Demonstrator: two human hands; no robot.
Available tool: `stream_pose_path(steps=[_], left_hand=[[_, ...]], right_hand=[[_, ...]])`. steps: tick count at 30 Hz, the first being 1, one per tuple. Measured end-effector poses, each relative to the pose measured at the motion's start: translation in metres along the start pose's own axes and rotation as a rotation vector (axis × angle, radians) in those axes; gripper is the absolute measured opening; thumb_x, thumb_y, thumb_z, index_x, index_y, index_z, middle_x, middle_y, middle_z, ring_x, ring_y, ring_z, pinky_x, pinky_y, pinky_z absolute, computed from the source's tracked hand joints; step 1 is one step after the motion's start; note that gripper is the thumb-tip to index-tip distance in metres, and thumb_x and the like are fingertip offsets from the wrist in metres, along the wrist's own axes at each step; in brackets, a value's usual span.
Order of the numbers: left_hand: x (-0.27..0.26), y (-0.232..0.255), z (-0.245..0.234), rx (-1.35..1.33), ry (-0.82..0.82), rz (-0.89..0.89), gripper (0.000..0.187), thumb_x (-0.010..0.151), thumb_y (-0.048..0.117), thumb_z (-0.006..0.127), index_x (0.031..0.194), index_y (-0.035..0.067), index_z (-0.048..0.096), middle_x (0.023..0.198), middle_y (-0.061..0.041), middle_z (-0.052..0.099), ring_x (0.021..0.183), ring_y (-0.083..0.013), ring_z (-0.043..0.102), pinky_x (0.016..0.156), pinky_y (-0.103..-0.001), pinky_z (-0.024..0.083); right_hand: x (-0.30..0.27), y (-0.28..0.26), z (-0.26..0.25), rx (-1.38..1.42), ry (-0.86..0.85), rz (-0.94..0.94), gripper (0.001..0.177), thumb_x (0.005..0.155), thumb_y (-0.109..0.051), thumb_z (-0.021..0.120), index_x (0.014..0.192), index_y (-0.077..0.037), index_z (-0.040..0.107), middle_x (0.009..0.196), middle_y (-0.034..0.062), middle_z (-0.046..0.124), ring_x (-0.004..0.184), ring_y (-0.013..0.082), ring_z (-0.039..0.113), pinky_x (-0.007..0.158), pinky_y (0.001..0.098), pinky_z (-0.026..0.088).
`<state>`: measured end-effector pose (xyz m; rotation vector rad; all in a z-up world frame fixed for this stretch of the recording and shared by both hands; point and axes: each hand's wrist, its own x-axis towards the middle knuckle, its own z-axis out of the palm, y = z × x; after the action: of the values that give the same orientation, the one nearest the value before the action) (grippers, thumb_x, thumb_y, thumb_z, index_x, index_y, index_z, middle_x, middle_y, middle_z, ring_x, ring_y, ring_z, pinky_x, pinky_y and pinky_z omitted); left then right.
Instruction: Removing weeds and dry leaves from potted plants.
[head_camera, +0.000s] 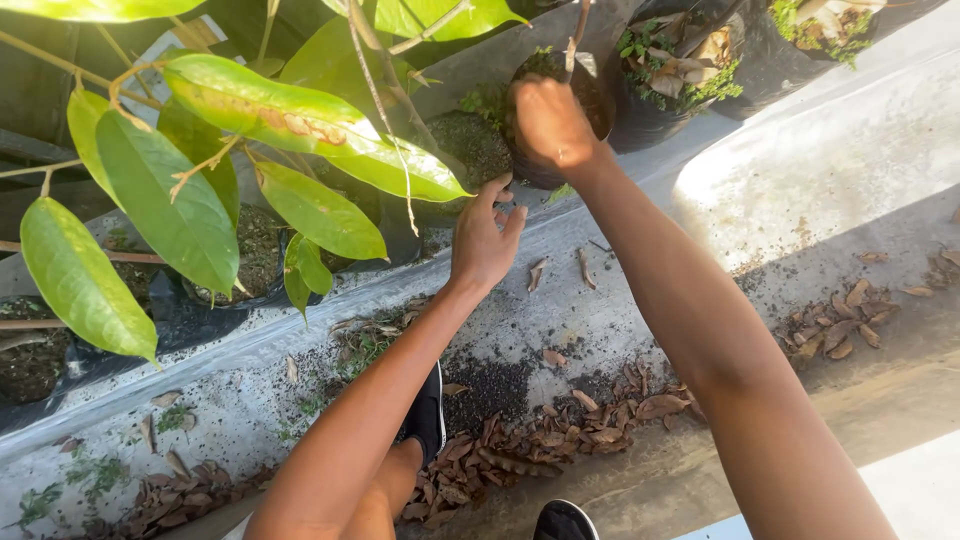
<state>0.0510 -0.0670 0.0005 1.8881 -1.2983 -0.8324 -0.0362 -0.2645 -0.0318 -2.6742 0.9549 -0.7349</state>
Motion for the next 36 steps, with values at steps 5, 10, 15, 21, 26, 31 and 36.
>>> stream_pose_path(steps=[5,10,15,21,26,31,36], left_hand=[[-0.005,-0.005,0.0,-0.012,0.028,0.022,0.053,0.094,0.019,0.068,0.143,0.005,0.054,0.124,-0.012,0.067,0.088,-0.0174,0.066,0.084,-0.037,0.055],[-0.012,0.009,0.004,0.007,-0.014,-0.046,0.053,0.094,0.02,0.066,0.144,0.007,0.053,0.128,-0.011,0.062,0.093,-0.0172,0.066,0.084,-0.037,0.057],[-0.021,0.006,0.01,-0.004,-0.004,0.024,0.053,0.095,0.019,0.066,0.146,0.007,0.053,0.127,-0.011,0.062,0.094,-0.0186,0.068,0.085,-0.038,0.056],[-0.029,0.002,-0.003,-0.016,-0.012,-0.028,0.054,0.096,0.02,0.066,0.145,0.005,0.051,0.13,-0.011,0.061,0.095,-0.0184,0.066,0.083,-0.039,0.056],[-0.031,0.002,-0.01,-0.011,0.019,-0.042,0.054,0.094,0.02,0.067,0.144,0.007,0.054,0.129,-0.011,0.063,0.093,-0.0187,0.067,0.085,-0.039,0.056],[-0.034,0.006,-0.01,-0.012,-0.001,-0.063,0.054,0.094,0.02,0.067,0.145,0.007,0.053,0.129,-0.011,0.062,0.095,-0.0184,0.066,0.084,-0.039,0.056],[-0.031,0.004,-0.011,-0.031,-0.018,-0.077,0.055,0.095,0.021,0.066,0.145,0.007,0.052,0.129,-0.011,0.061,0.096,-0.0185,0.065,0.081,-0.038,0.058]], right_hand=[[-0.023,-0.027,-0.051,0.006,-0.221,0.183,0.01,0.081,-0.007,0.071,0.087,0.002,0.071,0.084,0.0273,0.071,0.08,0.0442,0.072,0.071,0.049,0.059],[0.004,-0.016,-0.022,-0.12,0.126,0.193,0.021,0.078,0.003,0.068,0.099,0.004,0.071,0.1,0.0266,0.074,0.078,0.0395,0.075,0.063,0.0429,0.062],[0.049,-0.005,0.007,-0.345,-0.193,0.476,0.016,0.085,-0.002,0.068,0.095,-0.006,0.08,0.096,0.0182,0.076,0.087,0.0316,0.077,0.071,0.0391,0.063],[0.065,0.023,0.037,-0.361,-0.09,0.486,0.017,0.087,-0.005,0.066,0.094,-0.009,0.081,0.092,0.0141,0.077,0.083,0.0322,0.077,0.069,0.0408,0.062],[0.053,0.004,0.01,-0.373,-0.063,0.426,0.014,0.088,-0.005,0.066,0.091,-0.007,0.08,0.092,0.0165,0.076,0.084,0.0318,0.077,0.07,0.0398,0.063],[0.043,0.007,0.003,-0.328,-0.101,0.357,0.012,0.09,-0.003,0.066,0.09,-0.004,0.078,0.089,0.0207,0.075,0.081,0.0347,0.077,0.069,0.0421,0.063],[0.031,-0.003,-0.023,-0.076,-0.214,0.144,0.012,0.08,0.002,0.066,0.087,0.002,0.075,0.089,0.0274,0.072,0.088,0.0432,0.073,0.078,0.0479,0.06]])
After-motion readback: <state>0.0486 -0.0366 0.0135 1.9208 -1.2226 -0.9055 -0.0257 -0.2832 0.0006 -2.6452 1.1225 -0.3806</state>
